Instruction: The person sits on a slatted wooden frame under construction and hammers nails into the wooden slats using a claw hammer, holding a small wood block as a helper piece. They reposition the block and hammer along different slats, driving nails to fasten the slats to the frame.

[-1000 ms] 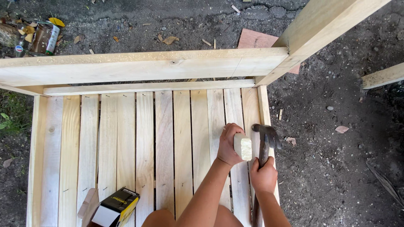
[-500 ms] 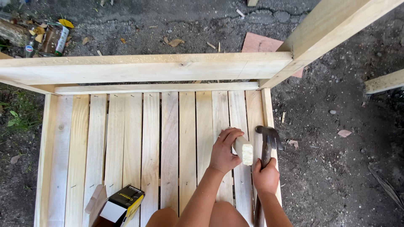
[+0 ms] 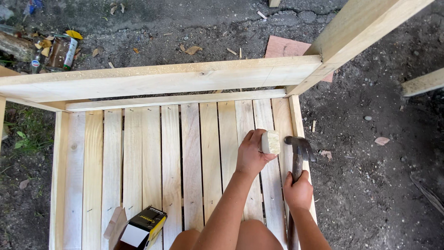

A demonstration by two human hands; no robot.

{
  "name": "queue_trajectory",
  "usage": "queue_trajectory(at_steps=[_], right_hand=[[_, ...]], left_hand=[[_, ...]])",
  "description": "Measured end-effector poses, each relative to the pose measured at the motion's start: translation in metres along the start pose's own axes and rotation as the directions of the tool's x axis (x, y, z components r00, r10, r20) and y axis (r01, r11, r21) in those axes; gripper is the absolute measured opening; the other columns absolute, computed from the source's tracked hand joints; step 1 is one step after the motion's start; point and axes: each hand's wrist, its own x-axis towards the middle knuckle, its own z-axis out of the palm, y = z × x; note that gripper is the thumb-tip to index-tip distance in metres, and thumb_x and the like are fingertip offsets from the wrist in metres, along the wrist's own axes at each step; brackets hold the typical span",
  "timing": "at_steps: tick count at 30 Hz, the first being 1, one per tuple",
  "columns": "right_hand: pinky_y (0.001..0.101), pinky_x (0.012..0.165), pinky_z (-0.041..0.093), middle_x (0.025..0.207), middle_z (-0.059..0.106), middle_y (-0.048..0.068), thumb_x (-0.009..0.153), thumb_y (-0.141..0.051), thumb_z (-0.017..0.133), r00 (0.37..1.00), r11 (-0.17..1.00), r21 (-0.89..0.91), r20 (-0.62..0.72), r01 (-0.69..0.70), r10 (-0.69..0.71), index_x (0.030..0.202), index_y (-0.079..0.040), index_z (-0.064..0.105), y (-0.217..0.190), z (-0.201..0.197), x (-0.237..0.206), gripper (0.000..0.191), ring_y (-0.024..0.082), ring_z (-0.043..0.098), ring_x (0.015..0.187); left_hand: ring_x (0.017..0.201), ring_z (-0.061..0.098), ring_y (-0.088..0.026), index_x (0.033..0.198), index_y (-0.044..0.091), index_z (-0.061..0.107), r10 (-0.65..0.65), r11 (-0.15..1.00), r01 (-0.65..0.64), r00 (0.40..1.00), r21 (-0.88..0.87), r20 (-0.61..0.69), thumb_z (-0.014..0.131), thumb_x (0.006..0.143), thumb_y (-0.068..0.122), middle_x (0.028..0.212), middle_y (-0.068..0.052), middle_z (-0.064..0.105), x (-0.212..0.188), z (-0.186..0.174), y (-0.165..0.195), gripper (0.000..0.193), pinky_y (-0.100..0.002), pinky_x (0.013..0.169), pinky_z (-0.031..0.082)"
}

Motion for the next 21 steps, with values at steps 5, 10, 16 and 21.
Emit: queue_trajectory(at_steps=[5,10,16,21], right_hand=[[0.0503,0.066,0.055,0.075,0.07,0.025,0.093,-0.031,0.068,0.996,0.986,0.145,0.008,0.081,-0.083,0.098,0.0,0.055,0.006,-0.008,-0.004,0.034,0.046,0.07,0.071],[0.0416,0.048,0.051,0.058,0.064,0.016,0.093,-0.031,0.07,0.948,0.952,0.23,0.291,-0.204,0.133,0.09,0.0,0.058,0.001,-0.039,-0.013,0.034,0.028,0.064,0.046],[0.0419,0.049,0.052,0.058,0.066,0.015,0.098,-0.035,0.063,0.942,0.962,0.212,0.251,0.17,-0.222,0.091,-0.001,0.058,-0.051,-0.066,0.042,0.035,0.026,0.067,0.049],[0.0523,0.062,0.052,0.072,0.066,0.026,0.098,-0.036,0.063,0.814,0.842,0.057,0.228,0.536,-0.534,0.097,-0.002,0.058,-0.103,-0.068,0.101,0.034,0.049,0.066,0.074]], left_hand=[[0.099,0.067,-0.034,0.107,0.012,0.062,-0.05,0.998,0.048,0.995,0.029,0.086,0.088,0.067,0.029,0.102,-0.009,0.069,0.001,0.004,0.01,0.051,-0.044,0.083,0.058],[0.097,0.068,-0.034,0.111,0.012,0.062,-0.139,0.99,0.141,0.98,0.002,0.142,0.088,0.062,0.021,0.106,-0.01,0.067,0.001,-0.001,0.016,0.056,-0.043,0.082,0.058],[0.1,0.067,-0.035,0.115,0.011,0.061,-0.111,0.993,0.115,0.989,-0.031,0.098,0.089,0.059,0.018,0.112,-0.011,0.067,-0.004,-0.001,0.014,0.063,-0.043,0.083,0.058],[0.103,0.066,-0.035,0.115,0.012,0.062,-0.144,0.989,0.148,0.983,-0.027,0.111,0.089,0.057,0.017,0.113,-0.011,0.067,-0.008,0.002,0.011,0.063,-0.043,0.084,0.058]])
